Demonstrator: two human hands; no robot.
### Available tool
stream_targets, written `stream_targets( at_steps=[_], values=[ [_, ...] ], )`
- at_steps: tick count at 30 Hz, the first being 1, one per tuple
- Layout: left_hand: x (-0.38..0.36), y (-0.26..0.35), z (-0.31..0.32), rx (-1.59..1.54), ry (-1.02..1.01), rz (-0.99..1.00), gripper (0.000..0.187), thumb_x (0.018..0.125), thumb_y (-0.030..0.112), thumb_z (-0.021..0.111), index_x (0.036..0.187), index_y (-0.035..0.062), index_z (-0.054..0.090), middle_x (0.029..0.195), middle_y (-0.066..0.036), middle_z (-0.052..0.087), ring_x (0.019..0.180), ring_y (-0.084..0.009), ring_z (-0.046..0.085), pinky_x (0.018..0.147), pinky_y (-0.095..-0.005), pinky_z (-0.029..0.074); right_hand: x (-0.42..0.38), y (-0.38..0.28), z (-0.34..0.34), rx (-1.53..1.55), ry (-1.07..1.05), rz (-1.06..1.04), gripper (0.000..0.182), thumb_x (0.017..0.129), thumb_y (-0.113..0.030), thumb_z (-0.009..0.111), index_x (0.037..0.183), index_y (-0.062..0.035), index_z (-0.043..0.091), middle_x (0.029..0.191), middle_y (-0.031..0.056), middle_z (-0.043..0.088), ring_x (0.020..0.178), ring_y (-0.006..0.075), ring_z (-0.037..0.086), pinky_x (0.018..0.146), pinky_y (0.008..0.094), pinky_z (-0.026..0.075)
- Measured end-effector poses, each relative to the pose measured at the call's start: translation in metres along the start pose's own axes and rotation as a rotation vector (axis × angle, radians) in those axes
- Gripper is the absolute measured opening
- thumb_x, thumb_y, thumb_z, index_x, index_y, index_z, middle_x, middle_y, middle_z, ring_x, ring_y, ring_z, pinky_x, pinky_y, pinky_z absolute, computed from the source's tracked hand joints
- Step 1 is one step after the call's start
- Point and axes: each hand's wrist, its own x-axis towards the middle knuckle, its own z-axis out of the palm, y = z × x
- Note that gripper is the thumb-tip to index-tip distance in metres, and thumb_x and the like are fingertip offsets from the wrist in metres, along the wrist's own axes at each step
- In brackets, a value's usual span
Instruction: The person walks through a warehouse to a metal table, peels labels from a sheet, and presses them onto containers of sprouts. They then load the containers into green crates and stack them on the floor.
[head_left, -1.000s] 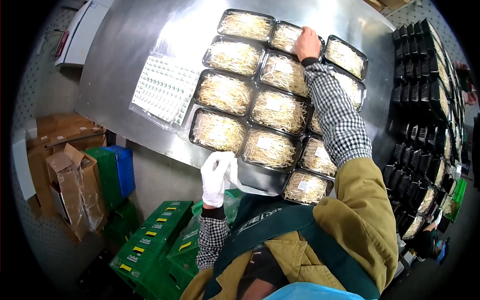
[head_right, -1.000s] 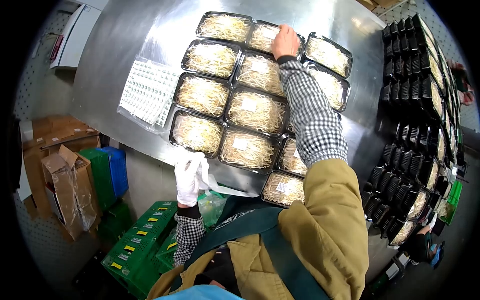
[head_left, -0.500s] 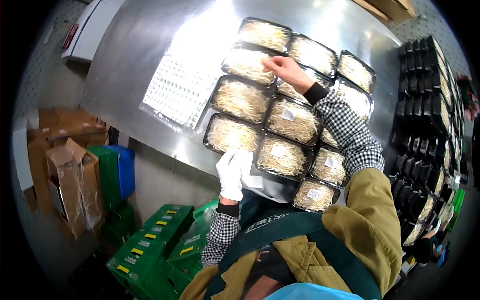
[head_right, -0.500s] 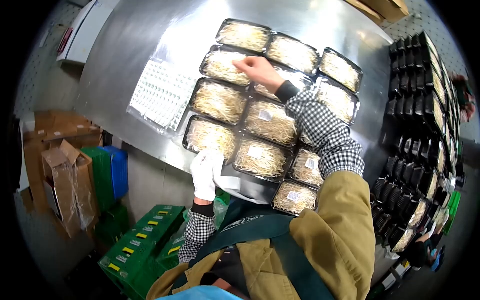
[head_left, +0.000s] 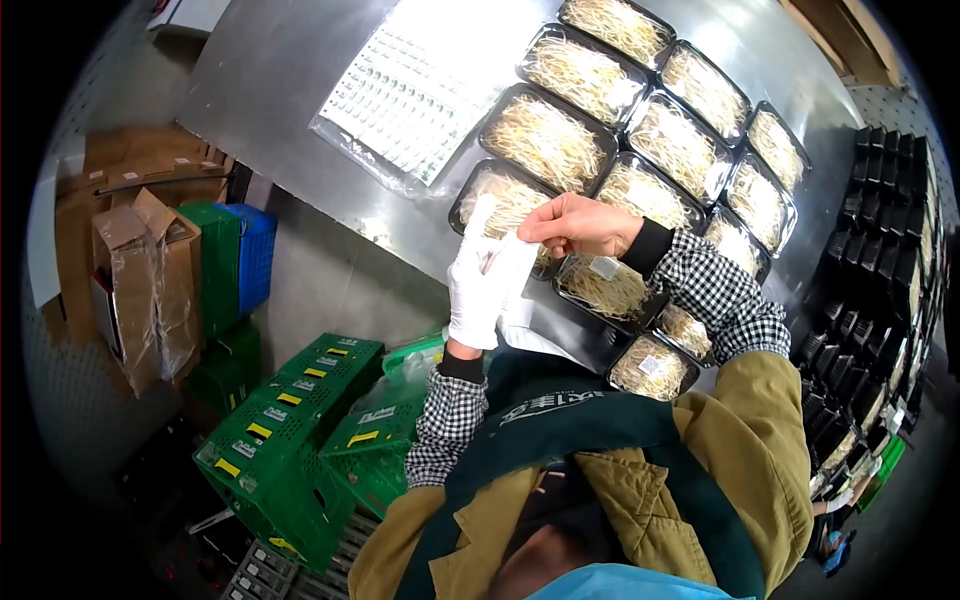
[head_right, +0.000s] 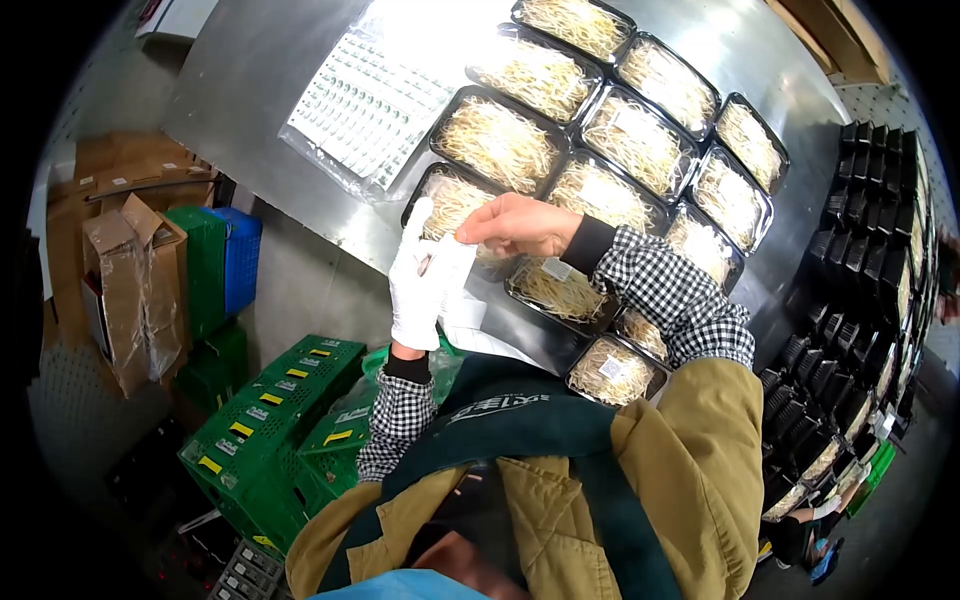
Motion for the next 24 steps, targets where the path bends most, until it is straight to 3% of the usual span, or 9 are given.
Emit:
stream_targets(
  at_steps=[2,5,8,12,15,18,19,22,24],
  values=[
    [0.000,0.005,-0.003,0.050,-0.050,-0.112,0.050,0.085,0.002,0.060,0.131,-0.0024,0.041,0.112,-0.011,0.060,0.090,-0.0101,0.059,0.072,-0.0211,0.050,-0.006,0.004,0.000,-0.005,0.021,-0.018,0.016,0.088,-0.019,0.063,0.092,-0.0033,0.066,0.077,-0.0043,0.059,0.061,0.0024,0.047,0.055,0.0170,0.040],
    [0.008,-0.010,-0.004,0.232,-0.174,0.178,0.049,0.086,0.006,0.061,0.131,-0.0027,0.042,0.116,-0.010,0.057,0.096,-0.0114,0.057,0.079,-0.0230,0.049,-0.014,0.010,0.002,-0.135,0.051,-0.171,0.016,0.089,-0.019,0.062,0.091,-0.0036,0.064,0.079,-0.0042,0.058,0.066,0.0023,0.048,0.061,0.0176,0.041],
    [0.007,0.008,-0.002,-0.094,-0.233,-0.132,0.051,0.086,0.009,0.062,0.131,-0.0026,0.042,0.118,-0.010,0.057,0.101,-0.0122,0.056,0.084,-0.0242,0.047,-0.017,0.019,0.011,-0.069,0.091,-0.282,0.019,0.089,-0.019,0.062,0.095,-0.0009,0.063,0.081,-0.0019,0.060,0.067,0.0030,0.048,0.058,0.0191,0.039],
    [0.009,0.012,-0.009,-0.047,-0.329,-0.132,0.049,0.086,0.012,0.063,0.130,-0.0019,0.045,0.117,-0.008,0.057,0.100,-0.0116,0.056,0.082,-0.0233,0.048,-0.017,0.024,0.010,-0.174,0.068,-0.299,0.019,0.093,-0.021,0.056,0.090,-0.0031,0.058,0.078,-0.0033,0.057,0.070,0.0030,0.048,0.058,0.0199,0.040],
    [0.009,0.017,-0.011,0.024,-0.353,-0.093,0.044,0.087,0.013,0.062,0.127,-0.0010,0.048,0.111,-0.006,0.059,0.093,-0.0094,0.057,0.077,-0.0216,0.048,-0.016,0.023,0.013,-0.366,0.077,-0.367,0.017,0.091,-0.020,0.055,0.086,-0.0033,0.054,0.077,0.0026,0.059,0.067,0.0124,0.054,0.059,0.0261,0.043],
    [0.012,0.004,-0.016,0.147,-0.317,-0.069,0.037,0.087,0.014,0.062,0.120,-0.0002,0.054,0.098,-0.003,0.062,0.078,-0.0067,0.057,0.066,-0.0198,0.048,-0.024,0.007,0.024,-0.970,0.276,-0.628,0.018,0.091,-0.018,0.054,0.084,-0.0026,0.049,0.073,0.0089,0.053,0.066,0.0207,0.052,0.062,0.0312,0.042],
    [0.009,0.005,-0.017,0.123,-0.290,-0.135,0.034,0.087,0.015,0.062,0.117,0.0001,0.056,0.093,-0.002,0.062,0.073,-0.0060,0.056,0.063,-0.0194,0.047,-0.021,0.005,0.022,-1.007,0.263,-0.697,0.017,0.090,-0.017,0.053,0.086,-0.0009,0.048,0.075,0.0159,0.052,0.068,0.0295,0.052,0.064,0.0370,0.043],
    [0.006,0.008,-0.020,-0.111,-0.225,-0.296,0.019,0.087,0.011,0.060,0.101,0.0000,0.061,0.081,-0.001,0.060,0.065,-0.0064,0.055,0.057,-0.0199,0.046,-0.022,-0.034,-0.003,-1.213,0.382,-0.788,0.016,0.086,-0.018,0.055,0.089,-0.0023,0.052,0.082,0.0160,0.058,0.073,0.0320,0.057,0.065,0.0399,0.046],
    [-0.003,0.004,-0.022,-0.215,-0.192,-0.289,0.016,0.087,0.008,0.056,0.100,-0.0014,0.060,0.081,-0.002,0.060,0.069,-0.0075,0.056,0.061,-0.0210,0.046,-0.015,-0.077,-0.062,-1.035,0.723,-0.876,0.020,0.088,-0.022,0.054,0.094,-0.0029,0.054,0.084,0.0141,0.060,0.073,0.0304,0.057,0.066,0.0398,0.048]
  ],
)
